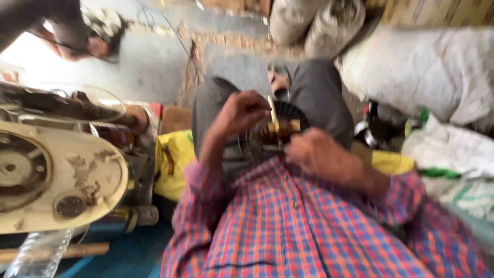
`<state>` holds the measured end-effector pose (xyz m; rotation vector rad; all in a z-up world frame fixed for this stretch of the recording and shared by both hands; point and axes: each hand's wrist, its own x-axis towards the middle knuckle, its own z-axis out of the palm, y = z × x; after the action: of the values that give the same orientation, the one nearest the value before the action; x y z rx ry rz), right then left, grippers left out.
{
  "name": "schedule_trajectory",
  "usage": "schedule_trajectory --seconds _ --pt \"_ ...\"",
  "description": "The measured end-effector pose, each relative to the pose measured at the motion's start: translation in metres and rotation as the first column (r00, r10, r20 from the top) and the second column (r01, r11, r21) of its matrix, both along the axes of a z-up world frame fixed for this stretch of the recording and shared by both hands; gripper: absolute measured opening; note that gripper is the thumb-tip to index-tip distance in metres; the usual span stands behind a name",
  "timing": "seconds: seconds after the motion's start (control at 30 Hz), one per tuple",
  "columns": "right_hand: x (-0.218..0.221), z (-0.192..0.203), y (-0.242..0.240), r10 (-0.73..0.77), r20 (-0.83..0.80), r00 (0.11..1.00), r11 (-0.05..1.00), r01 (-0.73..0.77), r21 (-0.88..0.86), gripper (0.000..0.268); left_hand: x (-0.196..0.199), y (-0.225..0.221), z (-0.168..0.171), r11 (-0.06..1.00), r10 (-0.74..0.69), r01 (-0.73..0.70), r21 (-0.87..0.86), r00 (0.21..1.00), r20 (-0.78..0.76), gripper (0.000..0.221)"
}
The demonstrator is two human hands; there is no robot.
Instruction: The person sits on the ground with a small electric motor armature on their lap and fits copper wire coils onto its slots, pressing and adjusting the windings by hand. They use scissors and pliers to trim and position wire ends while turning the armature to work on different sides.
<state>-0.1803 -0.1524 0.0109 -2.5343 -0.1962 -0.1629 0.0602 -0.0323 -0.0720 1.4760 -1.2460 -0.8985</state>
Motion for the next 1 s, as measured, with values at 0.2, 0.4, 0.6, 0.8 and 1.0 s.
schedule_trajectory --seconds 0.2,0.4,0.6,0.8,1.0 --pt "0.002 0.016 -0.036 -0.223 -0.100 0.970 0.914 0.244 0.324 0.010 -0.096 0.041 0.082 0.980 0.141 -0.025 -0.199 0.789 0.598 0.033" --pt "0.025 -0.076 -0.076 -0.226 -0.153 0.962 0.800 0.272 0.534 0.012 -0.102 0.056 0.053 0.965 0.215 -0.019 -0.260 0.624 0.751 0.022" --pt "0.038 -0.093 -0.084 -0.461 -0.236 0.855 0.796 0.516 0.316 0.029 -0.076 0.043 0.079 0.875 0.429 -0.230 -0.425 0.775 0.464 0.012" --pt "0.037 -0.088 -0.087 -0.601 0.297 0.742 0.799 0.558 0.224 0.053 0.008 0.049 -0.004 0.722 0.633 -0.688 -0.076 0.700 -0.331 0.011" --pt "0.048 -0.167 -0.107 -0.789 0.053 0.612 0.607 0.789 -0.093 0.064 0.041 0.037 -0.065 0.802 0.280 -0.594 0.060 0.285 -0.917 0.026"
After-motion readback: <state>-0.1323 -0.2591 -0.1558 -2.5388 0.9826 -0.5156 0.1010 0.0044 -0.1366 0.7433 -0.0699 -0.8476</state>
